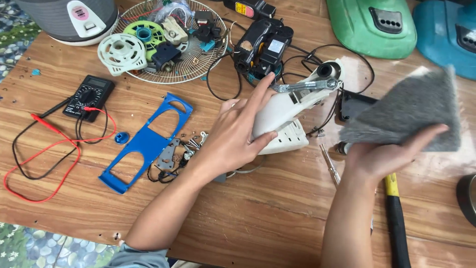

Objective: Polishing and cleaning a white plastic appliance casing with a grey cloth on a wooden workbench

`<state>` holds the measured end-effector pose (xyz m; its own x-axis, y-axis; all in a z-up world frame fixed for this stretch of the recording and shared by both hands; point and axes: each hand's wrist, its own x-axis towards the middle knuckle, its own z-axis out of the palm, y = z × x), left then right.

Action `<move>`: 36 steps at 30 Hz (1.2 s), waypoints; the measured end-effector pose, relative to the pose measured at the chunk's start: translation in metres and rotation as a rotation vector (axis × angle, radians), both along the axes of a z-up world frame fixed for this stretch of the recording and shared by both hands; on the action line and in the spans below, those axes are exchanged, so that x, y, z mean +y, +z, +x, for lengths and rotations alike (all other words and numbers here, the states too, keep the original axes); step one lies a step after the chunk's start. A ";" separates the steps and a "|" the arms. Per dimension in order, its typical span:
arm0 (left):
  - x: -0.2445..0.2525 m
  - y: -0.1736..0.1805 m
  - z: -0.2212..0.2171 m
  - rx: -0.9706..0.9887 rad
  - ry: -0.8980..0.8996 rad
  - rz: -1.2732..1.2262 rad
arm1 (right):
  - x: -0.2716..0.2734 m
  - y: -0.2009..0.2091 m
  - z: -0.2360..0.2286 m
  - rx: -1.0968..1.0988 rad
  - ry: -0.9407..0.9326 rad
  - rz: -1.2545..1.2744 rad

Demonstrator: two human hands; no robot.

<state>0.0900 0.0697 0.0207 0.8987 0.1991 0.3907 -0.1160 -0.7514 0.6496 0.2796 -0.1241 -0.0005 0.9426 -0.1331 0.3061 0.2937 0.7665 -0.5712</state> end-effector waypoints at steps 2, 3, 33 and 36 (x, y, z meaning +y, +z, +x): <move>-0.004 0.003 -0.001 0.000 -0.003 -0.004 | 0.019 0.006 -0.023 -0.042 0.088 -0.112; -0.005 0.004 -0.001 0.002 -0.008 -0.004 | 0.028 0.009 -0.035 -0.085 0.174 -0.221; -0.024 -0.013 0.019 -0.085 -0.064 -0.016 | 0.070 0.005 -0.052 0.507 0.124 -0.163; -0.024 -0.003 0.018 -0.148 -0.047 -0.117 | 0.052 0.001 -0.050 0.161 0.225 -0.167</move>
<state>0.1078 0.0458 0.0175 0.8424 0.2103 0.4962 -0.2498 -0.6635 0.7053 0.2291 -0.0725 0.0009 0.9808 0.1242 0.1505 0.0227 0.6935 -0.7201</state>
